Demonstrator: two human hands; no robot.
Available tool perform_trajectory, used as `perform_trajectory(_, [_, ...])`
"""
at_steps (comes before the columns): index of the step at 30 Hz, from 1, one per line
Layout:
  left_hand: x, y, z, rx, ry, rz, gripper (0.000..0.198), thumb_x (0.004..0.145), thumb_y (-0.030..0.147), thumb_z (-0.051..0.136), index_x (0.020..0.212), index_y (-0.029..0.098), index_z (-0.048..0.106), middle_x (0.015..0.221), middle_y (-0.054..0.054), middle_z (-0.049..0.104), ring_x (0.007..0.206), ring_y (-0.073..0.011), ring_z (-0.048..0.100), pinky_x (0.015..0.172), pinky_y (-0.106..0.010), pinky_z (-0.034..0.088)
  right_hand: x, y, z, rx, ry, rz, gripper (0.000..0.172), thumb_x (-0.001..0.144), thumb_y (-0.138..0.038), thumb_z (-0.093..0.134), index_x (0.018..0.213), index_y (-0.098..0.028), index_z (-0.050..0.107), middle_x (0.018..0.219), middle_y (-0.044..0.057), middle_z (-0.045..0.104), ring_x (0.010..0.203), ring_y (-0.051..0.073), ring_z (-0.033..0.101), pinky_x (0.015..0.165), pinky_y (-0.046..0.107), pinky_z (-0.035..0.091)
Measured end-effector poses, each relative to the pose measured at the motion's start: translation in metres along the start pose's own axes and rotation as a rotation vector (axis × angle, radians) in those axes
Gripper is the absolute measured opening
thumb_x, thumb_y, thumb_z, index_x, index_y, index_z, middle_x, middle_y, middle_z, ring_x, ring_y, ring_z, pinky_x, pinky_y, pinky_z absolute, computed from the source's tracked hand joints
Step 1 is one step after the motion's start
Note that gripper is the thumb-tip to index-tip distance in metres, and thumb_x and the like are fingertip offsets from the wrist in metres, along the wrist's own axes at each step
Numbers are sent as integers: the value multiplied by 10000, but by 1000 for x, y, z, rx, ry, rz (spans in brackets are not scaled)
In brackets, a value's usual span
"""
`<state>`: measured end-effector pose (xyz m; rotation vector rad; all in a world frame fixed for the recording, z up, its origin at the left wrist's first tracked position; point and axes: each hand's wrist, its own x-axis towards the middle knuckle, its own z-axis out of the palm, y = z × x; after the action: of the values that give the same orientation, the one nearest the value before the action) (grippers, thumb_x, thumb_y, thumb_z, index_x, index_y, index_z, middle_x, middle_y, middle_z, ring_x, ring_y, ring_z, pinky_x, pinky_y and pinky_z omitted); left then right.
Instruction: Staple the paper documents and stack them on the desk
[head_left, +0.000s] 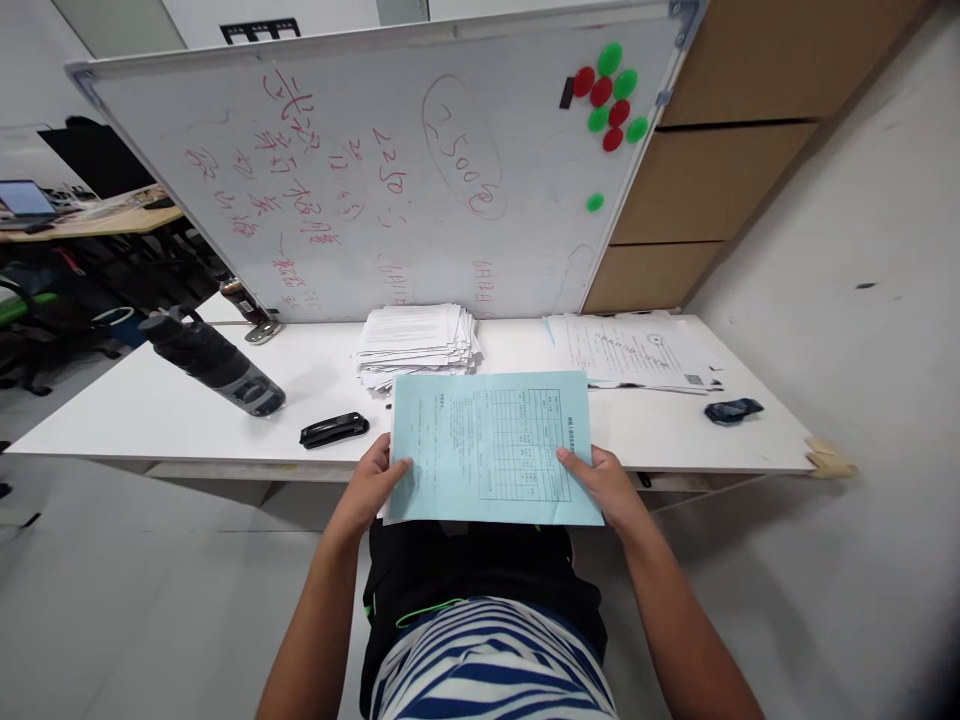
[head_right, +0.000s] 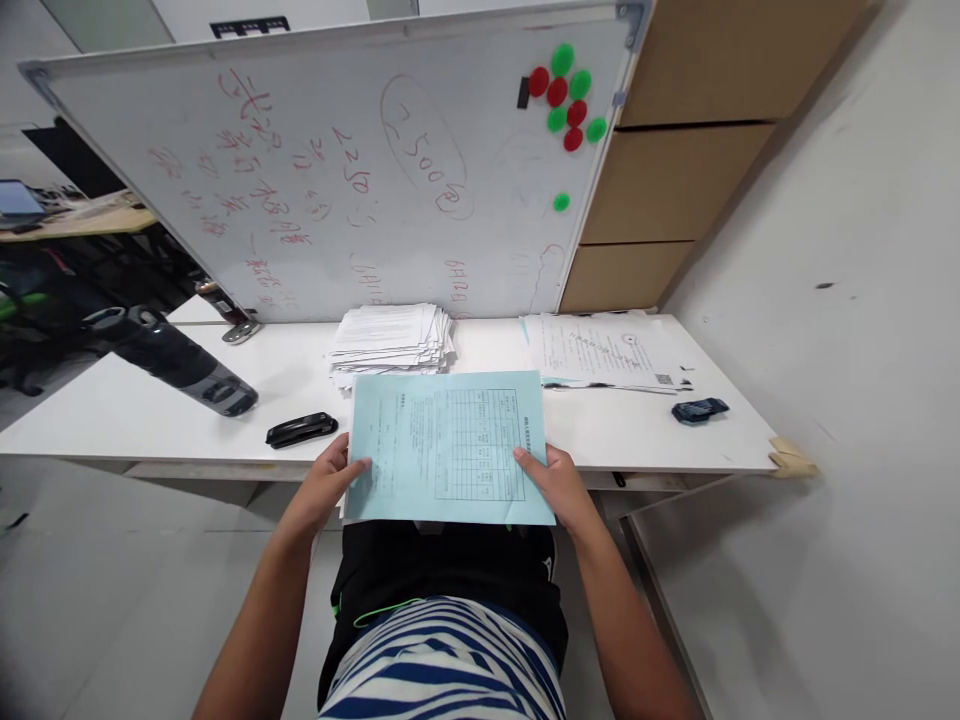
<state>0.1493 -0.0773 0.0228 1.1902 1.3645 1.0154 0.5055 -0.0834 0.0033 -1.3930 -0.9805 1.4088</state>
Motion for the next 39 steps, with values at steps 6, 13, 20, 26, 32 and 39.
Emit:
perform_trajectory(6, [23,-9,-49,547,492,306,408,894,451,542,1218,212,611,1294,-131,630,1308,-309,497,1084,-494,392,-1,-4,-6,-109,58,-1,478,818,-516,725,1156,-178,720,1171,103,746,1073,339,704,930,495,580])
perform_trajectory(13, [70,-48,-133,891,616,135,607,769,579,673,1198,151,630,1208,-179,661,1212,-384,545,974,-493,451,2,-8,-5,-144,56,29,435,812,-495,728,1101,-170,738,1077,119,772,1004,350,727,873,485,603])
perform_trajectory(20, [71,-78,-135,790,788,185,507,800,607,614,1055,172,666,977,-133,709,955,-321,651,797,-411,486,16,-19,22,-110,-9,42,411,820,-479,732,1106,-183,730,1045,110,780,1012,336,727,891,488,599])
perform_trajectory(26, [65,-78,-142,689,759,121,479,783,624,602,1029,218,666,960,-87,718,923,-292,658,718,-348,477,21,-27,55,-42,-49,64,393,820,-446,741,1115,-187,720,1112,107,765,1046,323,717,937,477,585])
perform_trajectory(32, [63,-77,-143,677,729,128,450,771,600,616,1003,219,670,944,-73,725,918,-277,658,741,-340,473,30,-18,78,22,-121,48,405,835,-464,731,1145,-204,709,1181,95,743,1090,308,702,984,453,564])
perform_trajectory(39, [62,-76,-145,696,672,164,446,773,595,606,1002,216,662,965,-81,725,936,-283,656,779,-360,484,40,-2,95,65,-233,66,439,849,-462,716,1199,-198,684,1180,91,744,1079,292,707,959,440,572])
